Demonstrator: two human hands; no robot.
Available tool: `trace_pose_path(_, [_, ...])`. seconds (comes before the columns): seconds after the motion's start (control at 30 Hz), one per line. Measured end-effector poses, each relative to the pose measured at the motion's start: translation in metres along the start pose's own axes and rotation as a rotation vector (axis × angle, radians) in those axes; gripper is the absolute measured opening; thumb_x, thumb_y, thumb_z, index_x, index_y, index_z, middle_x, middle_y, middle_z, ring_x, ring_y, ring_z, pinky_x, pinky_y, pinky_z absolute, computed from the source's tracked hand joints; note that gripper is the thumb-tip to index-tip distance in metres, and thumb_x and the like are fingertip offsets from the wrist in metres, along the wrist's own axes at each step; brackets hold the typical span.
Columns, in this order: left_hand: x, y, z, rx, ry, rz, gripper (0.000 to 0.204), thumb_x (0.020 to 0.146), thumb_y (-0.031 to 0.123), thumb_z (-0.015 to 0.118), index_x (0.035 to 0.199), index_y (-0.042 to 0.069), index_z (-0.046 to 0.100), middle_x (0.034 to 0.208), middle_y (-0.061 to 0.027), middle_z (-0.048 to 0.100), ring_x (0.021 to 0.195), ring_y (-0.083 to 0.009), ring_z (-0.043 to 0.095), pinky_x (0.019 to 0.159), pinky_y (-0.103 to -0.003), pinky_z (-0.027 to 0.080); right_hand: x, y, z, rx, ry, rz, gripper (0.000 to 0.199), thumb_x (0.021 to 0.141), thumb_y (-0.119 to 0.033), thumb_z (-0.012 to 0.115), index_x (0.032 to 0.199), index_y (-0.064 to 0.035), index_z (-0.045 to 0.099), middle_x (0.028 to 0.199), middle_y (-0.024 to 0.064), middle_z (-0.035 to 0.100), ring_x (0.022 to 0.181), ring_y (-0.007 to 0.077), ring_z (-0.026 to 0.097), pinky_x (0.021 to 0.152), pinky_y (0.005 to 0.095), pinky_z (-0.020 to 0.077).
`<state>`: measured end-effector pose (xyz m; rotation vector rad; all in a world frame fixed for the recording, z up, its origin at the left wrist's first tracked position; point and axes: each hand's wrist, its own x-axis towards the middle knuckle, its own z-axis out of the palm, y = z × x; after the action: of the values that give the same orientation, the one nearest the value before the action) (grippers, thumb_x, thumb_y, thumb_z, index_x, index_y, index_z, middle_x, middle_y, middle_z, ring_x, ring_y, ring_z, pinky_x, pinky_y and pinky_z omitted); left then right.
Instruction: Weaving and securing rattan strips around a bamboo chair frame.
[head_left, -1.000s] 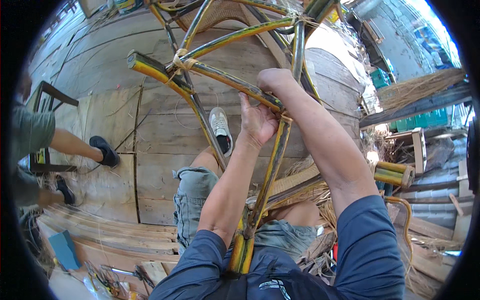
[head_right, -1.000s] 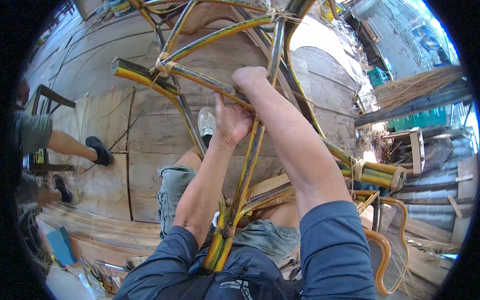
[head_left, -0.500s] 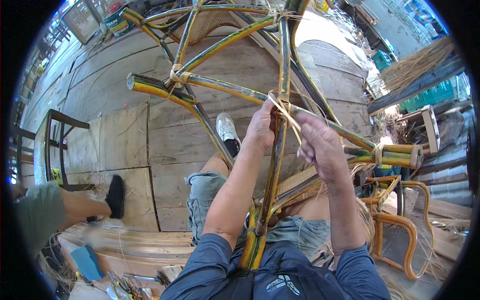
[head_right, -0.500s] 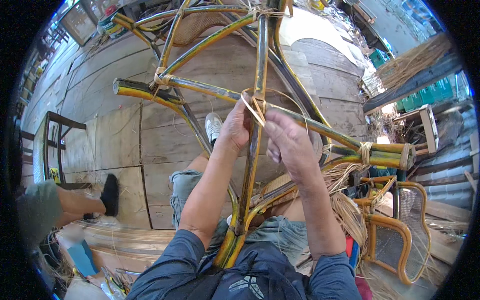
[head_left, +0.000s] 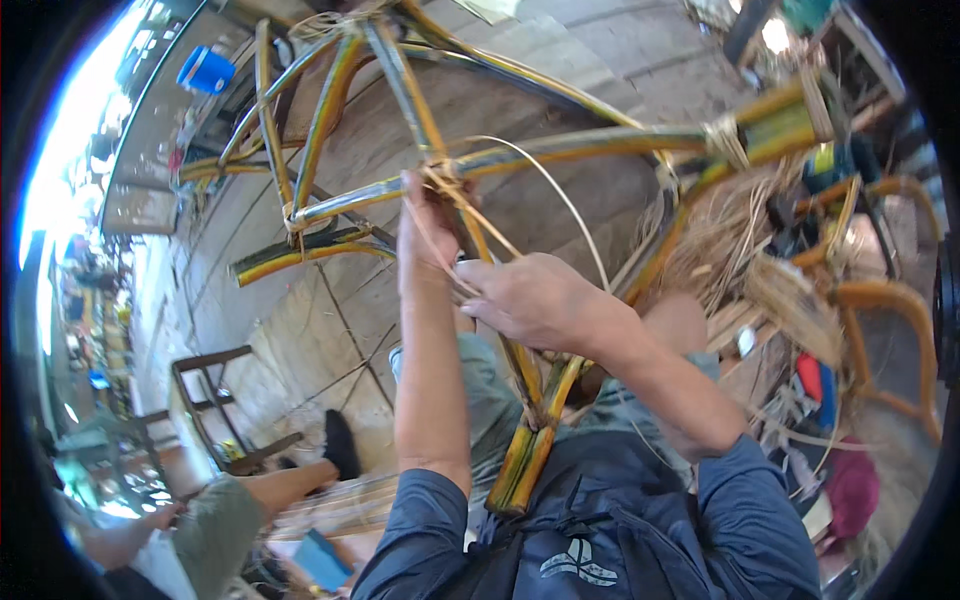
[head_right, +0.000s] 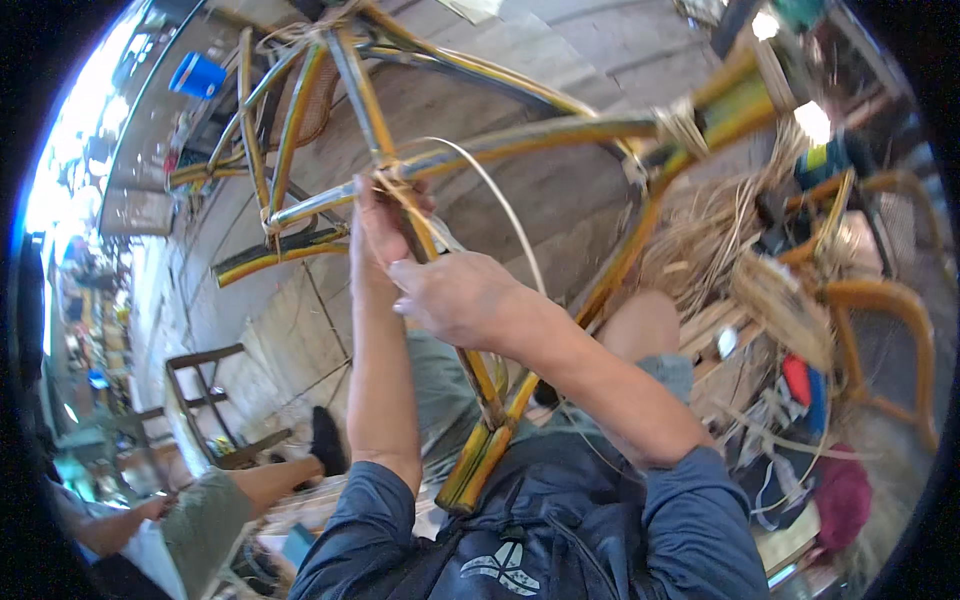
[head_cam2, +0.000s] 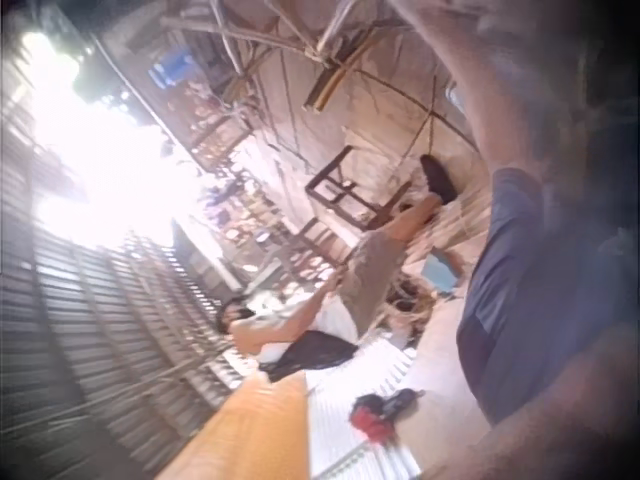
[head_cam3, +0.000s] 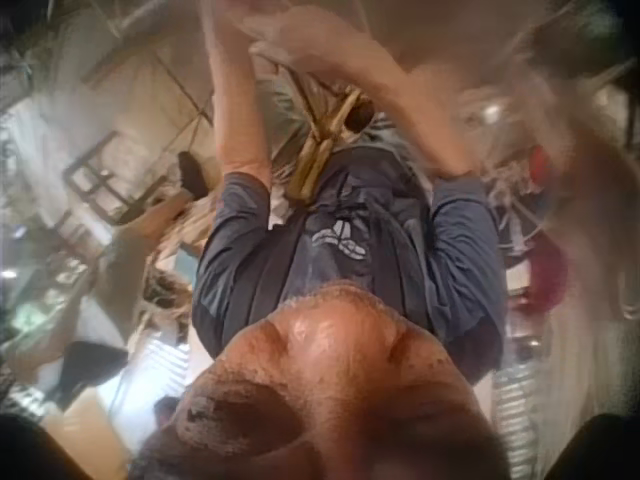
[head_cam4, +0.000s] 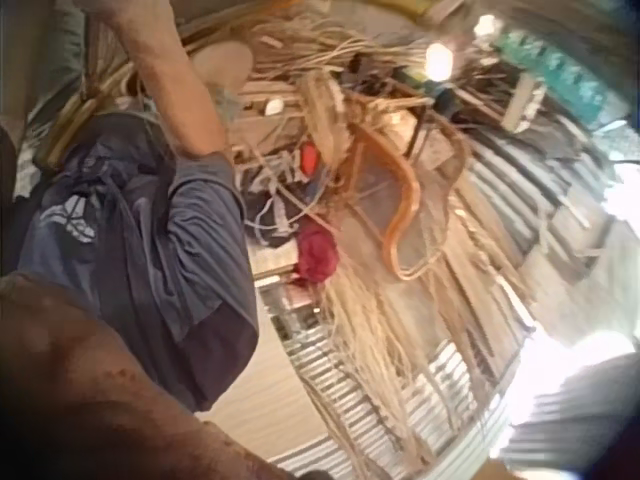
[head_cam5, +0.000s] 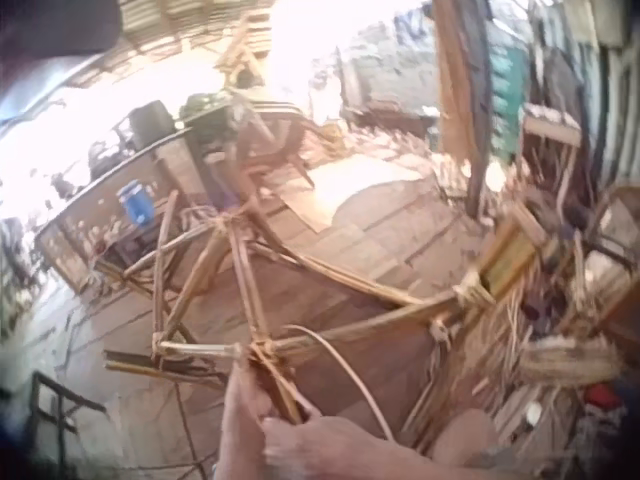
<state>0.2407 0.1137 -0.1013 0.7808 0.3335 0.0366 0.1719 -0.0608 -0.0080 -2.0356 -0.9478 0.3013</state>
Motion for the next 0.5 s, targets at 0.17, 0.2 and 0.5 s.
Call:
trace_pose_path(0.17, [-0.049,0.040,-0.035,0.557,0.261,0.002,0.038,0.086,0.042,0.052,0.093,0.005,0.055,0.080,-0.0047,0.056,0.071,-0.0167,0.052,0.069,-0.028,0.045,-0.015,0.000,0.015,-0.027,-0.058,0.002,0.018,0.081,-0.020,0.054,0.090,-0.0047,0.053,0.074,0.0176,0.061,0.074,0.0340,0.061,0.064,0.0439,0.0474])
trace_pose_path(0.2, [-0.064,0.037,-0.019,0.597,0.250,-0.005,0.038,0.086,0.042,0.052,0.093,0.005,0.055,0.080,-0.0047,0.056,0.071,-0.0167,0.052,0.069,-0.028,0.045,-0.021,0.003,0.010,-0.020,-0.107,0.006,0.018,0.080,-0.019,0.054,0.091,-0.0044,0.054,0.076,0.0164,0.063,0.077,0.0322,0.062,0.066,0.0430,0.0482])
trace_pose_path(0.5, [-0.099,0.101,0.033,0.062,-0.211,-0.042,0.010,0.083,0.015,0.050,0.083,0.005,0.052,0.069,0.0009,0.052,0.064,-0.0128,0.051,0.066,-0.030,0.044,-0.005,0.006,0.013,0.046,0.009,-0.030,0.021,0.076,-0.017,0.053,0.087,-0.0057,0.066,0.093,0.0125,0.065,0.089,0.0276,0.062,0.076,0.0360,0.0494])
